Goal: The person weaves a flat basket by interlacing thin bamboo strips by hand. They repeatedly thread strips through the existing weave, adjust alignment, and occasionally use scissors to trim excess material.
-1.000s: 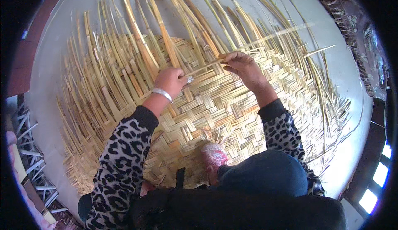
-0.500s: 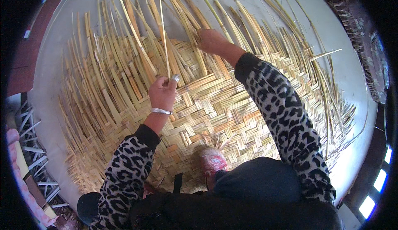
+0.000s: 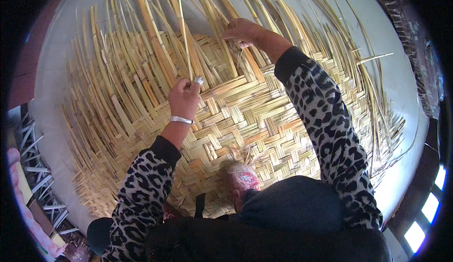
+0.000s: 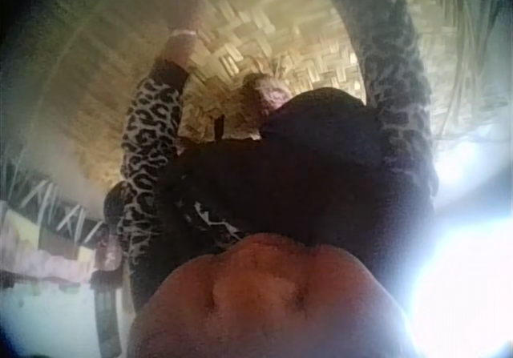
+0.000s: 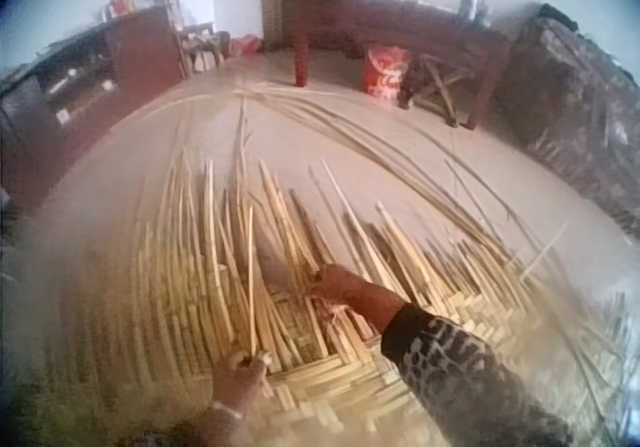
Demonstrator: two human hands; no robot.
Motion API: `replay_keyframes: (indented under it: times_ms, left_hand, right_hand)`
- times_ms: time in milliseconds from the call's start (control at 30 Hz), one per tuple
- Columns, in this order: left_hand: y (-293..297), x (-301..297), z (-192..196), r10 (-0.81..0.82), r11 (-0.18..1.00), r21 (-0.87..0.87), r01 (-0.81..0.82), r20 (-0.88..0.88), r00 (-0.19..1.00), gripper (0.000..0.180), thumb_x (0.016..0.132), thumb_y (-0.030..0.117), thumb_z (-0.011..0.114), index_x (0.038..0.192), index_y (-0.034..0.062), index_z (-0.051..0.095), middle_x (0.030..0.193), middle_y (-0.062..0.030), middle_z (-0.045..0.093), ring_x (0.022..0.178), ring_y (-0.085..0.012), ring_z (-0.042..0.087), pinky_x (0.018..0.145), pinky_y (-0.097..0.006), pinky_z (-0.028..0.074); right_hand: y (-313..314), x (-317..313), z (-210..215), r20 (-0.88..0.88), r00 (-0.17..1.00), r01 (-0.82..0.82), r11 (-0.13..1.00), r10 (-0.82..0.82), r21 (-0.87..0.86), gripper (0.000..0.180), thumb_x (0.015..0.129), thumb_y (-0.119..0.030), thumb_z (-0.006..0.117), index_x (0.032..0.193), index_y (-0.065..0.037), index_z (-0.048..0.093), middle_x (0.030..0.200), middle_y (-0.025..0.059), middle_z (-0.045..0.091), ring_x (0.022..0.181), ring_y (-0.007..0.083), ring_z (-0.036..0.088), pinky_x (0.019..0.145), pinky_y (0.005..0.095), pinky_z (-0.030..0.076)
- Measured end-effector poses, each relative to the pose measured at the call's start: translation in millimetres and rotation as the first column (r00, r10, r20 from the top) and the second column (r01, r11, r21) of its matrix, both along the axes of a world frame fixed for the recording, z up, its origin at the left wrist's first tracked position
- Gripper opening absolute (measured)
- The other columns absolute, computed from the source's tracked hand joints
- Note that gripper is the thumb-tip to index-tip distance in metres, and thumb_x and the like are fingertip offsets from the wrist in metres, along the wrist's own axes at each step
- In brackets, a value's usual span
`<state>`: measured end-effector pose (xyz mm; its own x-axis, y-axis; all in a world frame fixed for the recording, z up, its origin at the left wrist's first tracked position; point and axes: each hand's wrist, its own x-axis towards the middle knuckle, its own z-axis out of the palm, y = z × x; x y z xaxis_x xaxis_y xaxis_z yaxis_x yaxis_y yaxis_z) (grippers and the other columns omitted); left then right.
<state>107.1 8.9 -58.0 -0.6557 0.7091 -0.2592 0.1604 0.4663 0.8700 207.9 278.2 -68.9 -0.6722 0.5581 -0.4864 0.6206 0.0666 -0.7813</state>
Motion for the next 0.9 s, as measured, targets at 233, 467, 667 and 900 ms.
replay_keyframes:
  times_ms: [233, 467, 667, 900]
  left_hand:
    - [-2.1, -2.8, -13.0, 0.019, 0.997, 0.071, -0.025, 0.088, 0.996, 0.024, 0.085, 0.019, 0.07, 0.075, -0.0005, 0.059, 0.057, -0.0028, 0.057, 0.047, -0.0094, 0.054, 0.043, -0.027, 0.043]
    - [-1.2, -0.5, -8.9, 0.022, 0.996, 0.078, -0.029, 0.089, 0.996, 0.022, 0.084, 0.017, 0.069, 0.075, -0.0006, 0.059, 0.059, -0.0032, 0.058, 0.048, -0.009, 0.054, 0.043, -0.027, 0.043]
    - [1.4, 2.6, -3.2, 0.008, 0.999, 0.045, -0.008, 0.012, 1.0, 0.024, 0.083, 0.019, 0.07, 0.074, -0.001, 0.06, 0.061, -0.005, 0.06, 0.051, -0.0106, 0.056, 0.047, -0.029, 0.045]
    - [-1.0, 1.8, -9.2, 0.006, 0.999, 0.049, -0.004, -0.025, 1.0, 0.027, 0.082, 0.021, 0.07, 0.073, -0.0018, 0.06, 0.061, -0.0072, 0.061, 0.054, -0.0116, 0.057, 0.049, -0.029, 0.045]
  right_hand:
    - [-12.8, 26.5, 16.4, -0.191, 0.981, -0.054, 0.99, 0.029, -0.128, 0.032, 0.078, -0.032, 0.07, 0.079, 0.0, 0.066, 0.071, 0.0084, 0.062, 0.05, 0.0183, 0.055, 0.044, 0.0313, 0.045]
    - [-14.1, 14.0, 23.5, 0.121, 0.978, -0.174, 0.983, 0.167, 0.049, 0.052, 0.073, -0.028, 0.075, 0.112, 0.002, 0.06, 0.088, 0.0119, 0.066, 0.077, 0.0242, 0.063, 0.07, 0.0394, 0.052]
    - [-37.9, 1.2, 26.0, 0.232, 0.94, -0.341, 0.675, 0.25, 0.654, 0.042, 0.069, -0.022, 0.074, 0.101, 0.003, 0.064, 0.087, 0.0217, 0.068, 0.082, 0.0361, 0.068, 0.073, 0.045, 0.055]
    - [-31.3, 2.7, 8.3, 0.203, 0.972, -0.199, 0.869, 0.117, 0.452, 0.045, 0.069, -0.031, 0.075, 0.095, 0.004, 0.066, 0.09, 0.023, 0.067, 0.084, 0.0365, 0.067, 0.078, 0.0435, 0.052]
